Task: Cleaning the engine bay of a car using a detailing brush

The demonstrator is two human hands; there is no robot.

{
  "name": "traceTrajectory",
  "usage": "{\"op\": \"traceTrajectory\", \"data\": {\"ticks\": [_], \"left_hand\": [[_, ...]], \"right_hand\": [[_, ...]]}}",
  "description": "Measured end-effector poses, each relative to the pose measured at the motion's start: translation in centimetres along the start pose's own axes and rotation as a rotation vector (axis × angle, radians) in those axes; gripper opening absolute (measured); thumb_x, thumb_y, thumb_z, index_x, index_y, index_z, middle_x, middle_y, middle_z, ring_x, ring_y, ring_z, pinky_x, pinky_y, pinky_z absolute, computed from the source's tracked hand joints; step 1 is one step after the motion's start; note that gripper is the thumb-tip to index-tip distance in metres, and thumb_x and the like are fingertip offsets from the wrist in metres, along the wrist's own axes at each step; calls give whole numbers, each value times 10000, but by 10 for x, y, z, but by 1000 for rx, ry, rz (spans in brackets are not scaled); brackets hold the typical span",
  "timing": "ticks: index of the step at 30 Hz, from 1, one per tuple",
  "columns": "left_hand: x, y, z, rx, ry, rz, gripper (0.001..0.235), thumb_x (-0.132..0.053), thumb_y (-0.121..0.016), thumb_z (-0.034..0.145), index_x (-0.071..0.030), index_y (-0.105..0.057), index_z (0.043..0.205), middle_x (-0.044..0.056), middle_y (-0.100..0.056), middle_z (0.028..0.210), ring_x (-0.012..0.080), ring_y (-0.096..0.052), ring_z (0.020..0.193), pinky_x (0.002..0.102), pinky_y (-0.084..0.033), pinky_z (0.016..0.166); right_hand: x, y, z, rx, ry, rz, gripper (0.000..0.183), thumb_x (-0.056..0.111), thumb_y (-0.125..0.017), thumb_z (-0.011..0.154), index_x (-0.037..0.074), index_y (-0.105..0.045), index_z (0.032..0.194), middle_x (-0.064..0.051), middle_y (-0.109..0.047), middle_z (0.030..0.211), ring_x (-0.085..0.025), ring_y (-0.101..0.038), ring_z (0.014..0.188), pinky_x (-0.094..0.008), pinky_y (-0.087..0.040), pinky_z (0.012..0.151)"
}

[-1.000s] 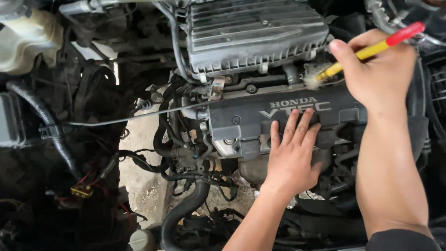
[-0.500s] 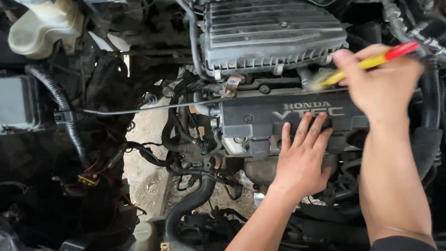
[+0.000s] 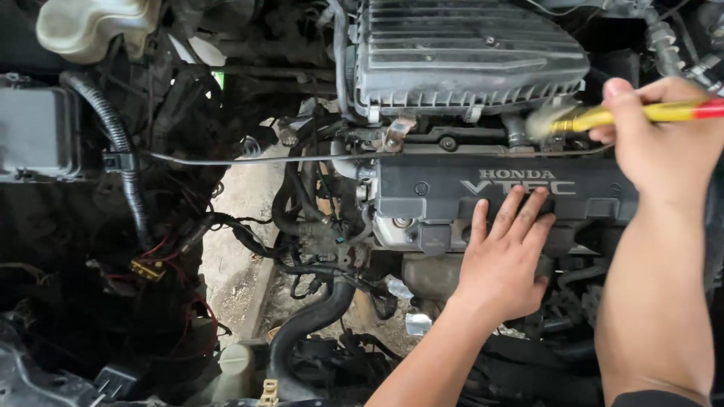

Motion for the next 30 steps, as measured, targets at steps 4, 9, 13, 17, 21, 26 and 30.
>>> {"op": "traceTrajectory", "data": {"ticks": [4, 9, 13, 17, 21, 26, 30], "left_hand": [[0, 1, 0, -20, 3, 5, 859, -383, -775, 707, -141, -493, 1481, 38, -229, 1742, 262, -143, 1652, 620, -130, 1307], [0, 4, -1, -40, 9, -17, 841, -350, -770, 705, -132, -508, 1474, 41, -242, 1739, 261, -162, 1648, 622, -133, 1310], [1, 2, 0, -24, 10, -15, 855, -354, -784, 697, -131, -500, 1473, 43, -224, 1741, 269, -148, 1648, 623, -123, 1310], [0, 1, -1, -24, 10, 9, 893, -386, -803, 683, -140, -497, 1485, 37, -226, 1743, 256, -145, 1652, 612, -127, 1317], [0, 0, 1, -4, 11, 20, 885, -397, -802, 698, -142, -490, 1486, 37, -215, 1742, 261, -128, 1651, 612, -128, 1312], [-1, 0, 0, -2, 8, 16, 873, -398, -787, 712, -138, -480, 1487, 35, -212, 1743, 261, -123, 1652, 617, -129, 1313], [2, 2, 0, -11, 12, -13, 848, -363, -776, 716, -130, -487, 1479, 43, -223, 1741, 263, -132, 1654, 618, -128, 1313]], "right_hand": [[-3, 4, -5, -112, 312, -508, 369, 180, -1023, 1257, 29, -803, 1003, -112, -739, 941, -286, -718, 893, -400, -520, 825], [-3, -12, -1, 103, -65, -128, 442, 177, -788, 1352, 36, -652, 956, -67, -662, 766, -127, -701, 760, -224, -463, 698], [2, -13, 0, 101, -44, -164, 371, 200, -740, 1358, 55, -753, 1017, -46, -670, 757, -88, -652, 704, -226, -490, 737], [-16, -21, -2, 121, -229, 228, 404, 253, -639, 1341, 6, -659, 1022, -140, -725, 1024, -150, -646, 661, -176, -493, 592], [-6, -12, -1, 44, -139, 131, 412, 197, -719, 1353, -26, -694, 1008, -151, -756, 1017, -157, -660, 645, -200, -510, 573], [-17, -2, -3, -77, -64, -193, 408, 208, -848, 1369, 51, -766, 1001, -63, -712, 778, -111, -701, 663, -252, -558, 671], [-29, -12, 3, -2, -177, 78, 364, 223, -745, 1319, 17, -714, 1021, -130, -775, 1007, -136, -700, 679, -188, -530, 581]]}}
Point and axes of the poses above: each hand's wrist, its own z-axis towards the middle knuckle, its own y-axis out of the back of the hand, x = y × z, the point moved 10 cm from there along z, towards the middle knuckle
